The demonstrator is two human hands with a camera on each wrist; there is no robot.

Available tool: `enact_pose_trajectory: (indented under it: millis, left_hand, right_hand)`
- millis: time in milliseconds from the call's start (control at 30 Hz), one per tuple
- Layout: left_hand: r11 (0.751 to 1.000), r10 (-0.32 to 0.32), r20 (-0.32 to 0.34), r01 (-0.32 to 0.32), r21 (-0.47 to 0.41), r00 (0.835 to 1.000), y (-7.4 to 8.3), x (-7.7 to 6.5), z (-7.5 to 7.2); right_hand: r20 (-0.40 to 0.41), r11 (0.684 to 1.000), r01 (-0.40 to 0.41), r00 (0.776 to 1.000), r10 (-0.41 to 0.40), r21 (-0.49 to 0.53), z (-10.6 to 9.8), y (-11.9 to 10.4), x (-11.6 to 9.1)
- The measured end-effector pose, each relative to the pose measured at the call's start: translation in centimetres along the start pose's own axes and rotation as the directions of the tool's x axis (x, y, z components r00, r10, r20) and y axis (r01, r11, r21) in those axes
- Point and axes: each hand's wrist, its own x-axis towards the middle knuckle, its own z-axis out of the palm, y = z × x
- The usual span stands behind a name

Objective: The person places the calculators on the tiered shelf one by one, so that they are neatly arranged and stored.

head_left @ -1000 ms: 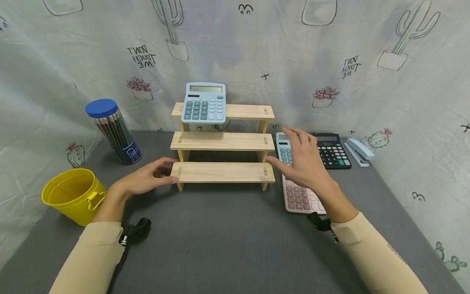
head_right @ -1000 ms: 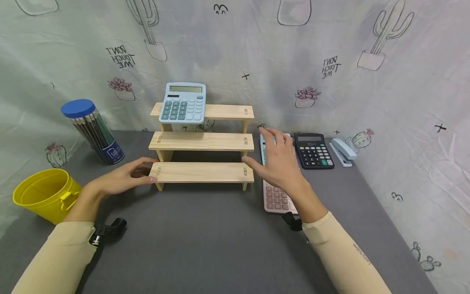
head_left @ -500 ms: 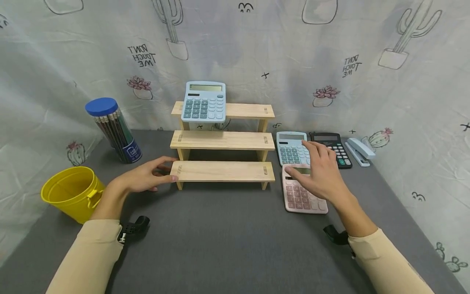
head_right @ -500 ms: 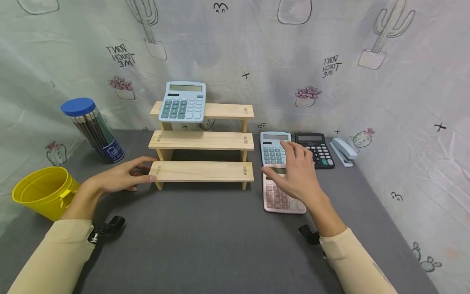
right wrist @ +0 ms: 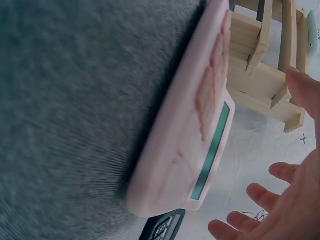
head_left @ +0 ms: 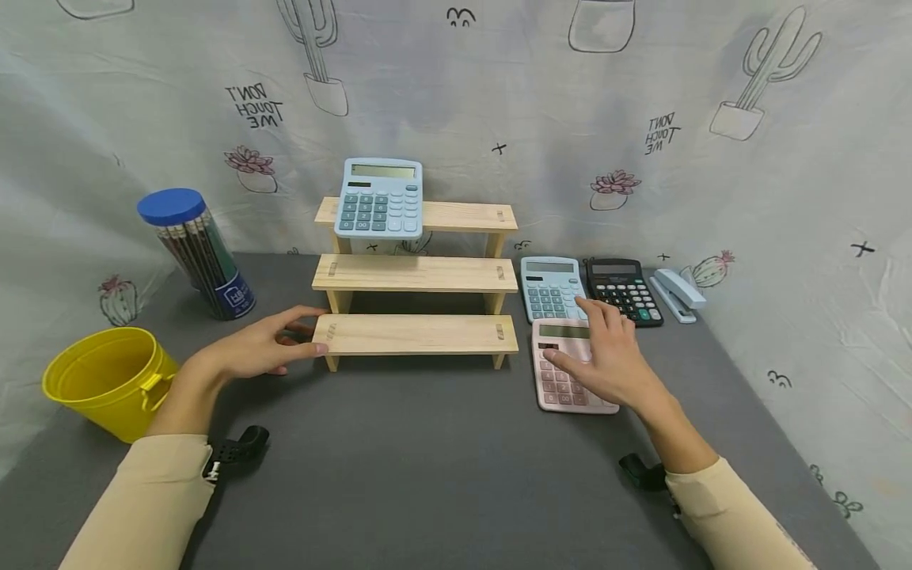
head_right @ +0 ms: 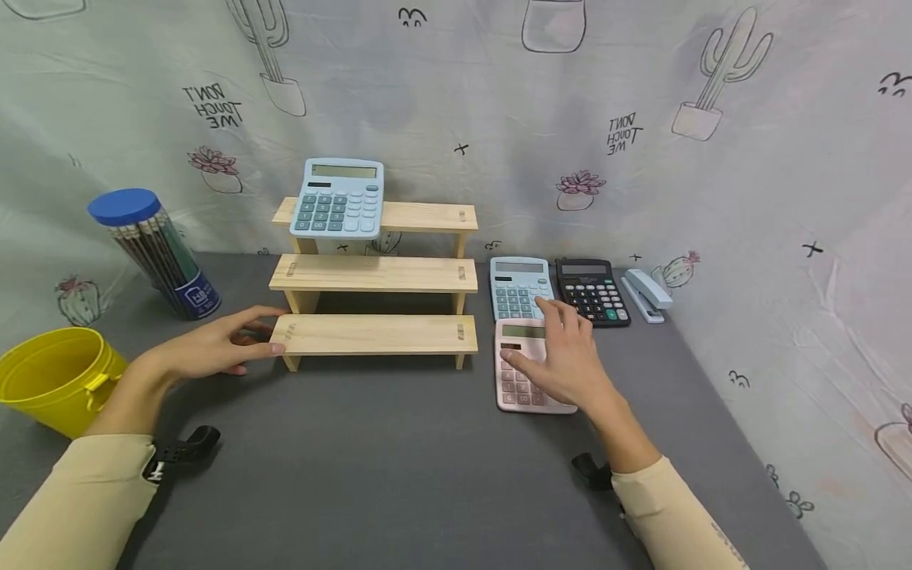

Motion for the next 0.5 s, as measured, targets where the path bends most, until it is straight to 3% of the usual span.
enact_pose_trajectory:
  millis: [500]
  left_hand:
    - [1.000,-0.006,-0.001,0.006,-0.003,1.000,-0.37,0.14,-0.13]
  right_hand:
    - [0.160,0.993,-0.084,0.985,0.071,0.081,0.77,0.49,-0.15]
